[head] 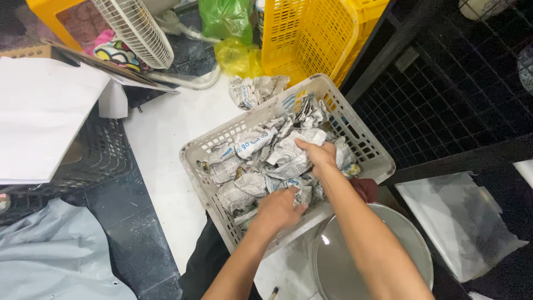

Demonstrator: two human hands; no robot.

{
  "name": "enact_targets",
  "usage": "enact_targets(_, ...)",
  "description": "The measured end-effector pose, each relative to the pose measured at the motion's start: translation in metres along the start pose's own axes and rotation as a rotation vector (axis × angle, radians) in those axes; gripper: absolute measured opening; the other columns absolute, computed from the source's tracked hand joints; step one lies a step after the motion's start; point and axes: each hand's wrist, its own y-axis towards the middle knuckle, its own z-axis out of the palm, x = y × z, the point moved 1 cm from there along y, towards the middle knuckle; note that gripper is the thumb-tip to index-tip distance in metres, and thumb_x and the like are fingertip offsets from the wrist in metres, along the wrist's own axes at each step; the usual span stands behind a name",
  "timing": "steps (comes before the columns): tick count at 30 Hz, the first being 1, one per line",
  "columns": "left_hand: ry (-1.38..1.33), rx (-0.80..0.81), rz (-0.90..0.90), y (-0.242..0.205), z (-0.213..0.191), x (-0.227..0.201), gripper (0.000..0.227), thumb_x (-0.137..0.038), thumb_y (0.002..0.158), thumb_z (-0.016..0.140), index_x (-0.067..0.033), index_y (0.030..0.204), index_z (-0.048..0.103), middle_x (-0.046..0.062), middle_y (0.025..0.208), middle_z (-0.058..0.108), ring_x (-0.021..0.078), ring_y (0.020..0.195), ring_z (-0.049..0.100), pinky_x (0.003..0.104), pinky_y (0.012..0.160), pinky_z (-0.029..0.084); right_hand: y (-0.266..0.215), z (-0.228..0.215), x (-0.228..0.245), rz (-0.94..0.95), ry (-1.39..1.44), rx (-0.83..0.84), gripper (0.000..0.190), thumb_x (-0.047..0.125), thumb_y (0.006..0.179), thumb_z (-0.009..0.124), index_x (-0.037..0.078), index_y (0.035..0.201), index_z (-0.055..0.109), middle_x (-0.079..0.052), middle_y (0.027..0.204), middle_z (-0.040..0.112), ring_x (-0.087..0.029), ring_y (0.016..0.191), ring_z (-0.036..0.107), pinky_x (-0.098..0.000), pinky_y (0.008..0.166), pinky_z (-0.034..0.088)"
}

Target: The person sits on the floor and repeatedly unwraps various dishes, including cups, glasses, and bowls, from newspaper. They place the unwrapped items onto a nearby shelf and return the crumpled newspaper to a basket.

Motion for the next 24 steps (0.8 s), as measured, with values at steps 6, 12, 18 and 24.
enact_targets(6,0.017,-0.009,-0.058,-0.002,0.000,-0.002,0.057,-0.042,0.091,0.068,-0.0079,0.135,0.057,0.023,0.123,0.065,0.0378,0.115,0.064,0.049,0.096,0.051,-0.007,-0.011,0.002,0.089,-0.013,0.019,0.046,0.012,0.077,0.084,-0.001,0.118,0.068,-0.015,0.114,0.075,-0.027,0.101,0.072,-0.0431,0.085,0.057)
enact_targets(12,0.024,-0.006,-0.076,0.000,0.001,0.002,0.055,-0.043,0.092,0.068,-0.0082,0.134,0.059,0.021,0.120,0.068,0.0381,0.114,0.065,0.049,0.097,0.051,0.007,-0.025,0.015,-0.107,-0.460,0.138,0.057,0.033,0.083,0.080,-0.001,0.126,0.063,-0.015,0.122,0.072,-0.025,0.110,0.070,-0.0397,0.094,0.054)
enact_targets(18,0.033,-0.041,-0.049,0.004,0.009,0.009,0.063,-0.040,0.092,0.068,-0.0058,0.143,0.052,0.021,0.132,0.063,0.0388,0.119,0.063,0.048,0.101,0.050,-0.012,-0.082,0.059,-0.570,-1.203,0.403,0.072,0.027,0.071,0.085,0.002,0.131,0.053,-0.014,0.125,0.067,-0.028,0.118,0.065,-0.0376,0.103,0.049)
enact_targets(24,-0.007,-0.082,-0.057,0.015,0.012,0.009,0.088,-0.032,0.090,0.068,-0.0051,0.159,0.021,0.020,0.166,0.018,0.0411,0.125,0.057,0.047,0.102,0.049,-0.025,-0.080,0.040,-1.047,-1.832,0.425,0.062,0.003,0.061,0.072,0.010,0.122,0.066,-0.012,0.134,0.062,-0.031,0.137,0.049,-0.0513,0.112,0.030)
